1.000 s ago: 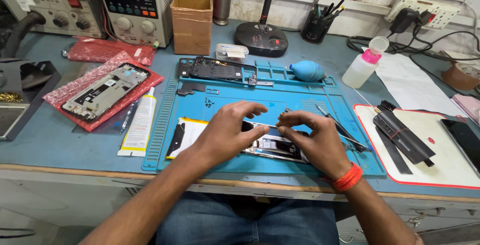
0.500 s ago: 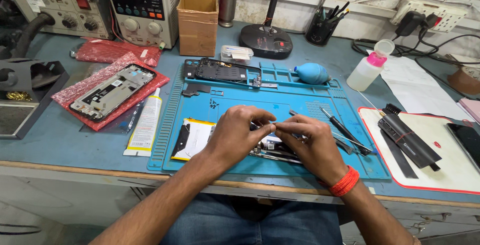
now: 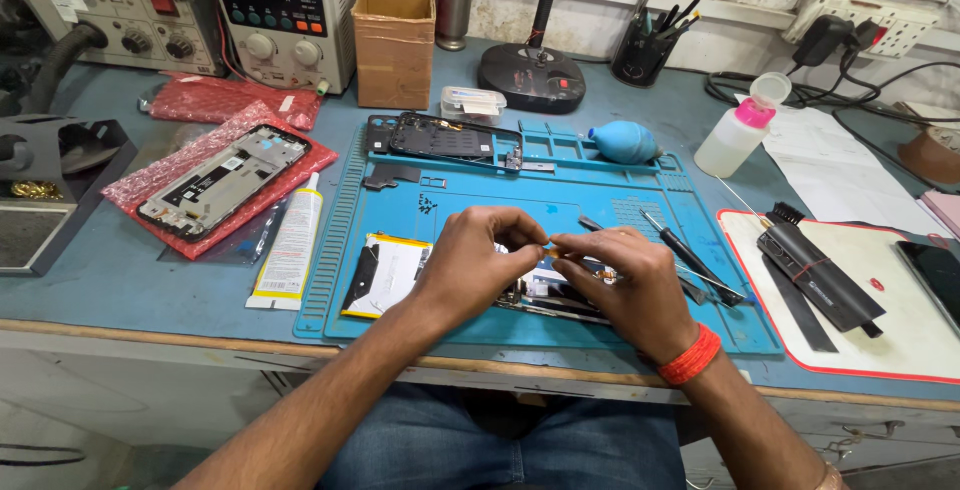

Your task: The person works on a disassembled smartphone at a repair bench, lifting the phone to view its internals and manipulating internal flex cables and connectors with tweezers and a spudger. They reposition the phone on the mat and continue prying and adjusting internal components by hand.

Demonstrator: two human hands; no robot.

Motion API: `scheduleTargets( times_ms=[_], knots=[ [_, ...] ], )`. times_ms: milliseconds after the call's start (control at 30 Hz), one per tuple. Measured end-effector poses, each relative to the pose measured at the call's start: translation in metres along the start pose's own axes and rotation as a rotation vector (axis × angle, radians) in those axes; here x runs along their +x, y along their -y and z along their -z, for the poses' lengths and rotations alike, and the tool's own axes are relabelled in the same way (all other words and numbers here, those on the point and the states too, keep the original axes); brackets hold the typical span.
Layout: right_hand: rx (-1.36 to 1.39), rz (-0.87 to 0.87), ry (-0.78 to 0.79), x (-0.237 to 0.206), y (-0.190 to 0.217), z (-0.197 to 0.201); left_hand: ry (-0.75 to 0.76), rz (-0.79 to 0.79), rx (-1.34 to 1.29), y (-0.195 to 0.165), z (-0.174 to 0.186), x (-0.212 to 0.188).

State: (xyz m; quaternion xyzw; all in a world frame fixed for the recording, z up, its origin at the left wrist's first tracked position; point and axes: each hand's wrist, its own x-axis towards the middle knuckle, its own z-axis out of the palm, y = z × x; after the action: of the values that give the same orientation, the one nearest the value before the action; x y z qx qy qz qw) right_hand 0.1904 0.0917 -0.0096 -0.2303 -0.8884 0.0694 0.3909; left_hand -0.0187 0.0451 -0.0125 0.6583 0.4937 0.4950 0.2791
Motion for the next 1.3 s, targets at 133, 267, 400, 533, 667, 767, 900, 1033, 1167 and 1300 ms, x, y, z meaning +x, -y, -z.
scheduleTargets(
  times_ms=[133, 267, 400, 533, 667, 767, 900, 1033, 1167, 1300],
  knots=[
    [-0.008, 0.066, 0.012, -0.001, -0.002, 0.001, -0.013, -0.006, -0.001, 0.001, -0.002, 0.000],
    [-0.016, 0.096, 0.047, 0.002, -0.003, 0.002, -0.006, -0.017, 0.009, 0.001, -0.001, 0.000],
    [-0.009, 0.083, 0.121, 0.005, -0.003, 0.004, 0.002, -0.041, 0.136, 0.004, 0.010, 0.002],
    [0.004, 0.077, 0.239, 0.010, -0.007, 0.006, 0.009, -0.069, 0.370, 0.011, 0.024, 0.001],
    [0.058, 0.068, 0.283, 0.013, -0.009, 0.004, 0.091, 0.012, 0.474, 0.016, 0.020, 0.000],
    [0.056, 0.050, 0.318, 0.016, -0.010, 0.002, 0.084, 0.044, 0.496, 0.020, 0.017, 0.000],
    [0.058, 0.052, 0.360, 0.018, -0.011, -0.001, 0.093, 0.078, 0.493, 0.022, 0.014, 0.001],
    [0.039, 0.065, 0.380, 0.020, -0.011, -0.003, 0.090, 0.082, 0.475, 0.023, 0.014, 0.001],
    [0.021, 0.059, 0.396, 0.021, -0.010, -0.004, 0.111, 0.111, 0.486, 0.022, 0.014, 0.002],
    [0.020, 0.057, 0.427, 0.023, -0.010, -0.004, 0.100, 0.099, 0.485, 0.023, 0.013, 0.001]
  ],
)
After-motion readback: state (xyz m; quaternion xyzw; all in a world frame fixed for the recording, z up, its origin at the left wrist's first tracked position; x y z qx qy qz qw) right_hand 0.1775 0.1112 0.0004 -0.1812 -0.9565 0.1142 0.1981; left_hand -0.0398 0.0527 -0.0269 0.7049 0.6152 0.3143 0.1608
